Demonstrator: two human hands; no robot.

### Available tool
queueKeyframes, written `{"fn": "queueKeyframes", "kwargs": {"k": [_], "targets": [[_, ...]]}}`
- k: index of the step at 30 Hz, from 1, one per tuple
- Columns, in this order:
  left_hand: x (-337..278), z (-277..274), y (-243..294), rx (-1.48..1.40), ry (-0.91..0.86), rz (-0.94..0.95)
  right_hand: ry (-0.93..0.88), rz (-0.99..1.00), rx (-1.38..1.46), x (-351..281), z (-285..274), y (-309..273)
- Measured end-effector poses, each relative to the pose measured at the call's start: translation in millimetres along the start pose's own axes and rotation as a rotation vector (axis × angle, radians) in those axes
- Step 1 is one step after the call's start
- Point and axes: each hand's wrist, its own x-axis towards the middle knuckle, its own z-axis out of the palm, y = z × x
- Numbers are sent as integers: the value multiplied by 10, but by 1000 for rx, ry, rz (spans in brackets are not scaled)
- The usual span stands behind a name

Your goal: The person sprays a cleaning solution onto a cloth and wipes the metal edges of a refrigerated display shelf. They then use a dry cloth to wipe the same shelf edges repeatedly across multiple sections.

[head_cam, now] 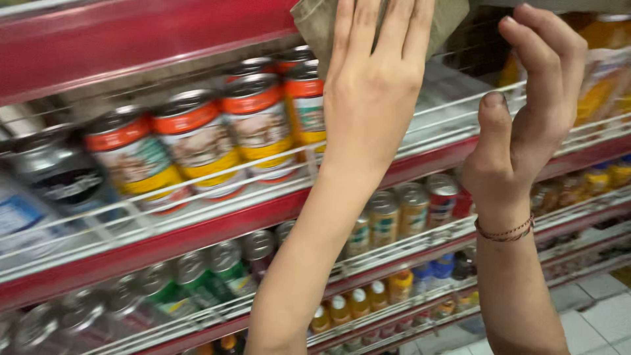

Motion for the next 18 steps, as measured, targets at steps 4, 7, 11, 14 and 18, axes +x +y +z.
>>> {"fn": "queueKeyframes", "kwargs": {"k": [4, 7, 11, 14, 18], "targets": [[208, 498, 501, -66, 41, -8, 8, 79, -23, -99, -402, 328], [335, 837, 856, -94, 58, -22, 15, 124, -64, -170, -651, 518], [474, 1211, 1225, -92, 60, -21, 59, 227, 7, -257, -897, 668], [530, 1368, 1400, -103, 62, -3, 86, 279, 58, -287, -1006, 729], [613, 1357, 1517, -119, 102, 12, 100, 320, 104, -296, -1063, 768]]}}
